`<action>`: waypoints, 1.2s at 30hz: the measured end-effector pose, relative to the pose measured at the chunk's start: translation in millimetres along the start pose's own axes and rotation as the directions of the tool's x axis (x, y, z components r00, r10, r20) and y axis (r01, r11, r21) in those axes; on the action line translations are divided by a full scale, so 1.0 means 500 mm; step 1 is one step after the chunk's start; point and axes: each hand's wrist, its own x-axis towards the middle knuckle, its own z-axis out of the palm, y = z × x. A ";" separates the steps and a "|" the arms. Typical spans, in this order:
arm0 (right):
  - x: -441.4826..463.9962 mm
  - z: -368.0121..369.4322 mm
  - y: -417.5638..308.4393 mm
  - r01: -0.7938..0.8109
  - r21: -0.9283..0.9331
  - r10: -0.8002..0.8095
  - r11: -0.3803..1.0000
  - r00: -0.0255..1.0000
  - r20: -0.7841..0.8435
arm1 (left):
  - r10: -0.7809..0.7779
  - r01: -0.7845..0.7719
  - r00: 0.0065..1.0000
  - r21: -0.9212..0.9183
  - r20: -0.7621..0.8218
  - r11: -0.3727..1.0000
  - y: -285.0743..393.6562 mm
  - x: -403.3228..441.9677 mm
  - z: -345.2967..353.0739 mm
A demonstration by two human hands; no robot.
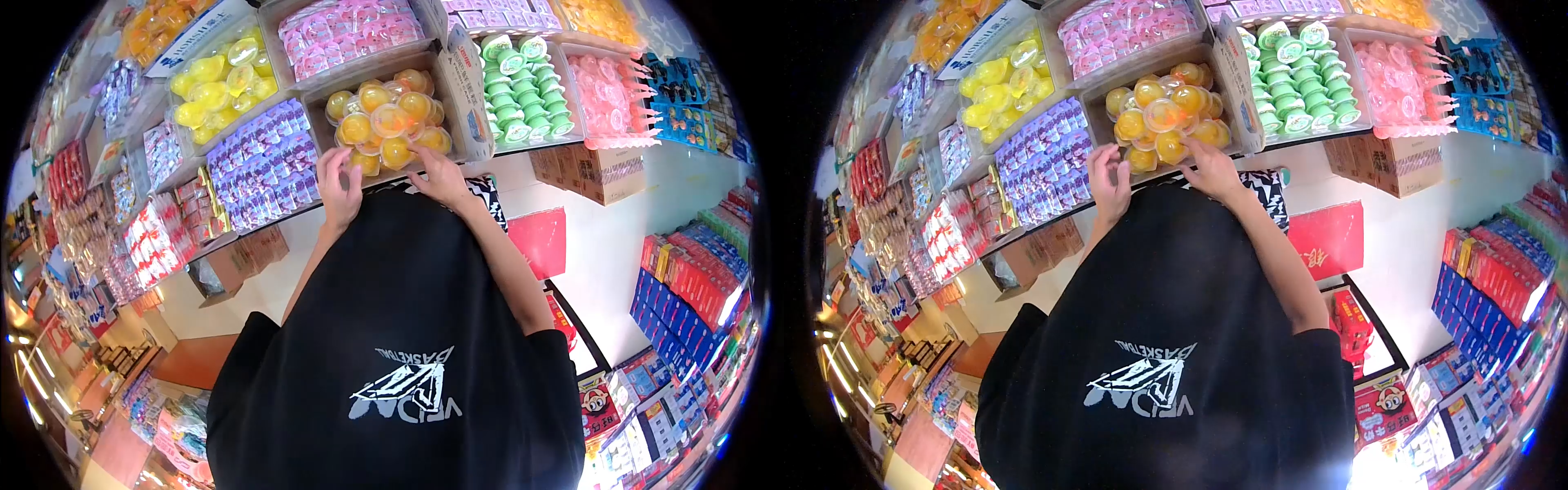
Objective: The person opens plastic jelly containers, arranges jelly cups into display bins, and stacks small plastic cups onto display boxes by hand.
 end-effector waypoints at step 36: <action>-0.828 0.077 -0.020 -0.584 0.452 0.735 0.674 0.476 -0.482 | -0.528 -0.263 0.005 0.511 0.849 0.818 -0.275 -0.442 0.293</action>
